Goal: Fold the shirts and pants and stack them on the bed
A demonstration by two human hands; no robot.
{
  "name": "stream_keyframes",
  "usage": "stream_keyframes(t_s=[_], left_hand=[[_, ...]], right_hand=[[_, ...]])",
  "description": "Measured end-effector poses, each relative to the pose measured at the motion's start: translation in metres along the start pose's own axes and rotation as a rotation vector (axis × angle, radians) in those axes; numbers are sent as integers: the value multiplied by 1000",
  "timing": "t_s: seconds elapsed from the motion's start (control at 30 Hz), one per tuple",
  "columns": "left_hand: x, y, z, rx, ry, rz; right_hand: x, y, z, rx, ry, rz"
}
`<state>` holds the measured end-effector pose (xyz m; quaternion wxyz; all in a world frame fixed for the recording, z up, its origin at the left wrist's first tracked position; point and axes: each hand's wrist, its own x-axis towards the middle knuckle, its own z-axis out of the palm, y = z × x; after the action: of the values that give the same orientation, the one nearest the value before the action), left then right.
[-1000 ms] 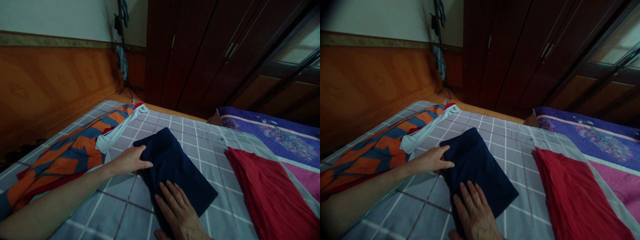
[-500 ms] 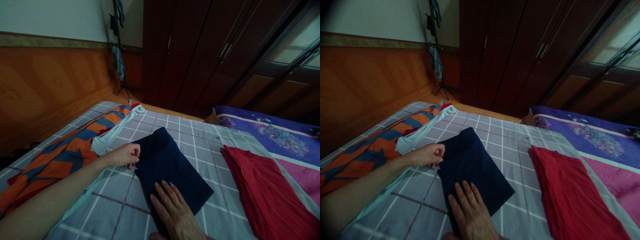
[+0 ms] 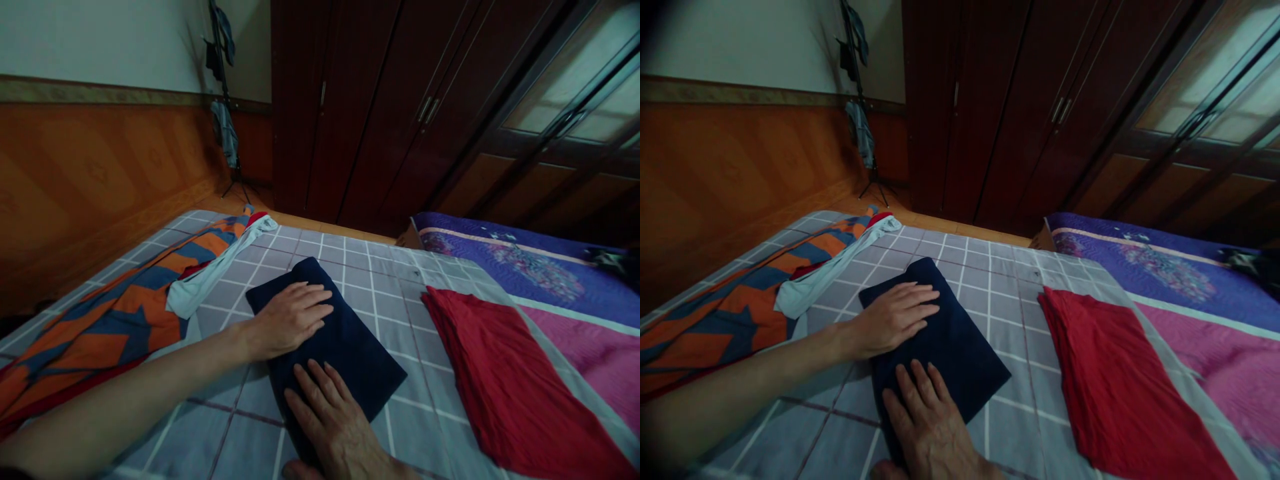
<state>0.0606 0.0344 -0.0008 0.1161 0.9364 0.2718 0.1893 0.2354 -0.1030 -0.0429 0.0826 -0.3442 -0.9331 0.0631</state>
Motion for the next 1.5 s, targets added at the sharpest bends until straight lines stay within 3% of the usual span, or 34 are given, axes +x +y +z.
stream_keyframes(t_s=[0.1, 0.2, 0.27, 0.37, 0.47, 0.53, 0.67, 0.73, 0.8, 0.87, 0.93, 1.0, 1.1, 1.23, 1.5], left_hand=[[24, -10, 11, 88, -132, -150], [37, -25, 20, 162, -58, -282], [39, -30, 28, 154, -56, -213], [39, -32, 40, 134, -147, -145], [37, -31, 45, 167, -108, -183], [36, -30, 45, 169, -104, -126], [39, -31, 42, 87, -213, -102], [41, -38, 39, 15, -200, -125], [42, -49, 31, -66, -83, -180], [39, -66, 19, -113, 77, -344], [32, -84, 4, -111, 158, -524], [22, -100, -7, -103, 108, -606], [11, -112, -13, -130, -52, -581], [9, -104, -12, -109, -179, -551], [10, -86, -21, 117, -244, -622]], right_hand=[[-1, 0, 0, -6, 14, -1], [-2, 1, 3, -51, 53, -20], [-2, 3, 8, -80, 99, -34], [-2, 5, 20, -141, 216, -46], [-1, 7, 30, -227, 320, -50], [-1, 7, 33, -270, 358, -42], [-1, 7, 30, -307, 330, -58], [-1, 8, 30, -302, 305, -69], [-1, 9, 32, -290, 325, -60], [-2, 9, 33, -283, 331, -54], [-2, 9, 31, -283, 295, -65], [-2, 10, 26, -283, 255, -75], [-2, 11, 20, -276, 238, -88], [-2, 12, 22, -291, 277, -98], [1, 12, 20, -345, 298, -120]])
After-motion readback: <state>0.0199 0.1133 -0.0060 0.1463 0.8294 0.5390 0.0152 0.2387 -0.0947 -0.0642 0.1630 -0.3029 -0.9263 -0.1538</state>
